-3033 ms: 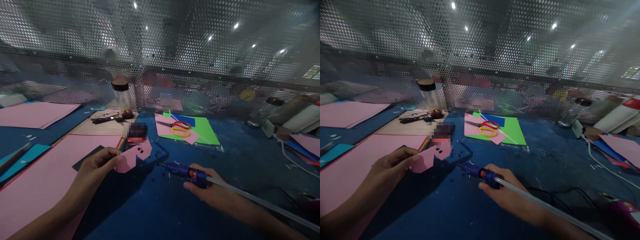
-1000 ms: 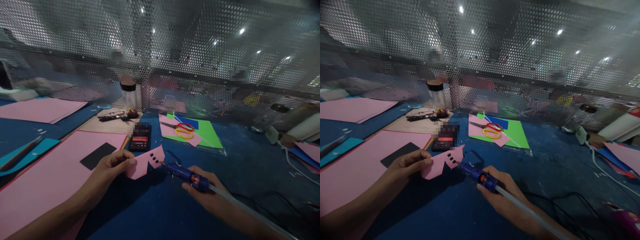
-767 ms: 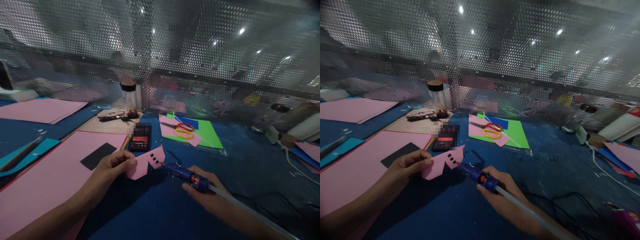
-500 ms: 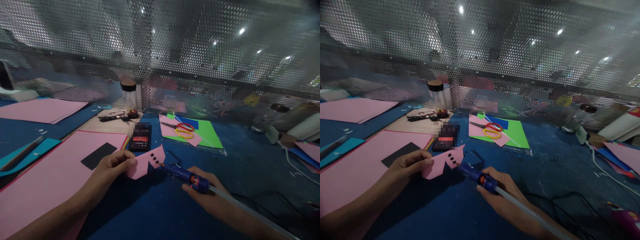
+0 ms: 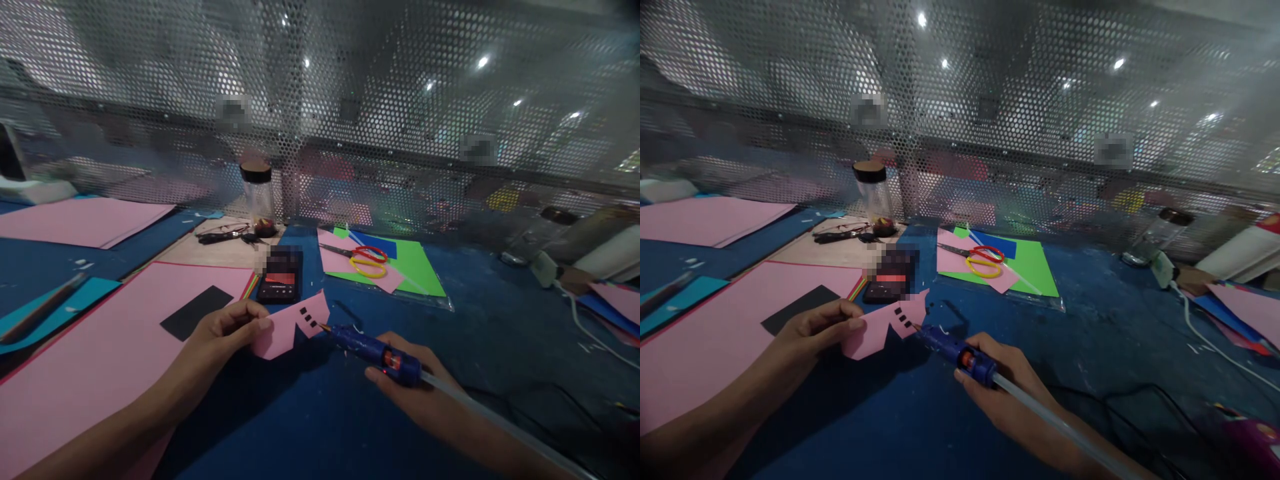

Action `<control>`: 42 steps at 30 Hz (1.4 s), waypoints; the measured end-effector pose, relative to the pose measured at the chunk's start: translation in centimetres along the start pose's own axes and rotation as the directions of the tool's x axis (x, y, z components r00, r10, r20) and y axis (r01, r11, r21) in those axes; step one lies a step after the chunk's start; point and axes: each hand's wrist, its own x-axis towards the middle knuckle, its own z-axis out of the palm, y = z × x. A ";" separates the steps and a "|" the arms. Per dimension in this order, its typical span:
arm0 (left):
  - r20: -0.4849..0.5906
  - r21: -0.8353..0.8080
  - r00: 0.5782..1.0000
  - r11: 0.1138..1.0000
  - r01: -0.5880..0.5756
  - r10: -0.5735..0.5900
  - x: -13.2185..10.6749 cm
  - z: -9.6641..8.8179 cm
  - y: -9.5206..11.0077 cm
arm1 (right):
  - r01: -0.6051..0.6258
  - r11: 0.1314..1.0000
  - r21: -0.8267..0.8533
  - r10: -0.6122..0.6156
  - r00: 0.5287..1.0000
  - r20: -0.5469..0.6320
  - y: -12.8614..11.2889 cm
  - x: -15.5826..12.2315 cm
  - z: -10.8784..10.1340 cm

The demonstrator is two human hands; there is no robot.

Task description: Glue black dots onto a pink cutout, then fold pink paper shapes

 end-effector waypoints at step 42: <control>0.191 0.075 0.980 0.995 -0.067 0.052 -2.1 3.7 1.6 | -0.110 0.974 0.199 0.125 0.990 -0.068 -1.7 0.4 -0.3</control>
